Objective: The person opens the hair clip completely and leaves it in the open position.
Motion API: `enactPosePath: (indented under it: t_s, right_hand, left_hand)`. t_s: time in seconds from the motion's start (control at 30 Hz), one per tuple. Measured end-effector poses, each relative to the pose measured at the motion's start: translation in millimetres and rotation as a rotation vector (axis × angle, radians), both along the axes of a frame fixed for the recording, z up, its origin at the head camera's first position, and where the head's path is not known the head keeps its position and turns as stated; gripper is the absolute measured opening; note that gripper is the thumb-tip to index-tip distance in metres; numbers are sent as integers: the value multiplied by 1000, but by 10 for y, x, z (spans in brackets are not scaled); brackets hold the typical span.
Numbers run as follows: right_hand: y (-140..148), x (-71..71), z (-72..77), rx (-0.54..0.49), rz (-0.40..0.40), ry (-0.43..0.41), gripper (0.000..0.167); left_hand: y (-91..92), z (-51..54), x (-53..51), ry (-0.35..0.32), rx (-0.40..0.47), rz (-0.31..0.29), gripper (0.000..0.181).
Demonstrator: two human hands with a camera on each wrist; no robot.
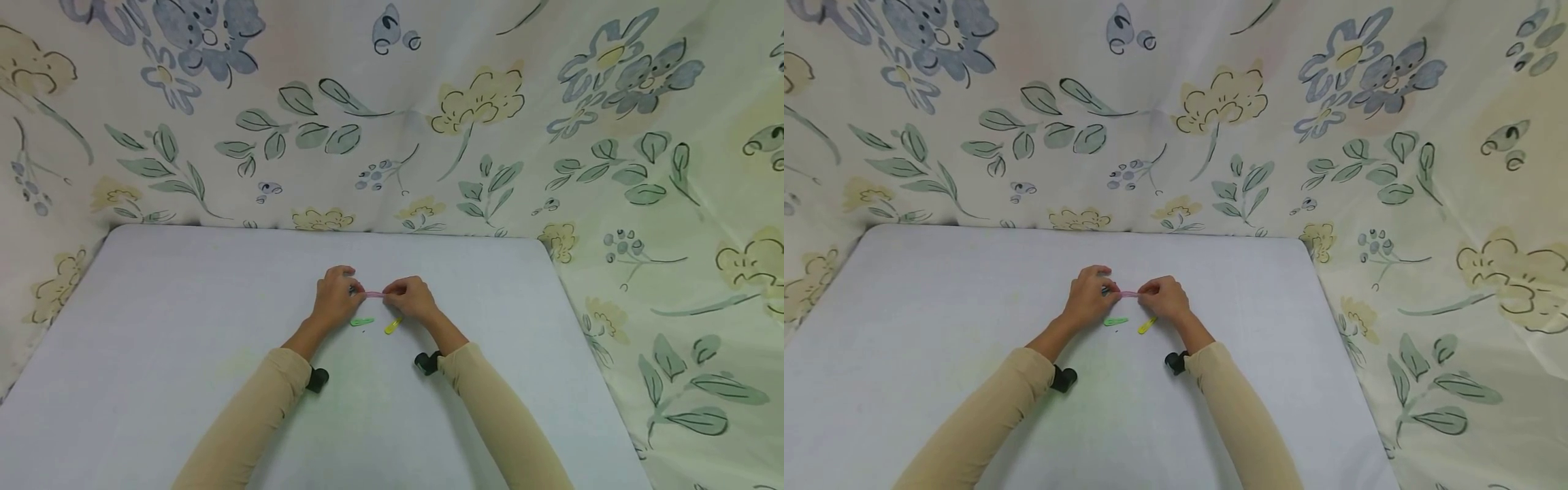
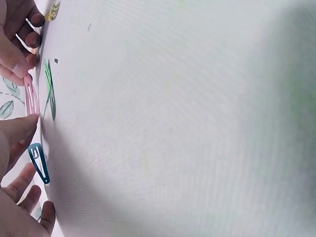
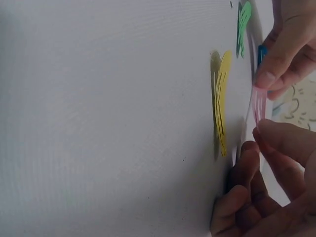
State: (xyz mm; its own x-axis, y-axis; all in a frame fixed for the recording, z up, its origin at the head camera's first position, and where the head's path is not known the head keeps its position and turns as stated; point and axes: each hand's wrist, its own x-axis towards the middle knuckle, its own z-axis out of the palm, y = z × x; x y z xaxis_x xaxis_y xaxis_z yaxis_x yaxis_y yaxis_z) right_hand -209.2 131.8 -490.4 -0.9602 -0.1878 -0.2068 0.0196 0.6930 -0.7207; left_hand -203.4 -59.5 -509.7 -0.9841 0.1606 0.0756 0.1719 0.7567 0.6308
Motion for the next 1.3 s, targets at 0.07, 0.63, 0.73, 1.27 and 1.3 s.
enactPosePath:
  t_s: [0.07, 0.63, 0.73, 1.27, 1.3]
  right_hand:
    - [17, -11, -5, -9, 19, 3, 12]
    - [133, -45, 71, -253, -20, -220, 19]
    - [151, -63, 44, -302, -19, -258, 22]
    - [151, -59, 89, -462, 45, -286, 22]
    - [150, -58, 97, -464, 48, -285, 22]
  left_hand:
    - [-5, 2, 1, -10, 16, -8, 9]
    - [-2, 96, -18, -73, 205, -115, 12]
    - [-8, 116, -24, -129, 258, -88, 13]
    - [-71, 218, 10, -201, 387, -97, 17]
    - [-74, 220, 12, -201, 388, -97, 17]
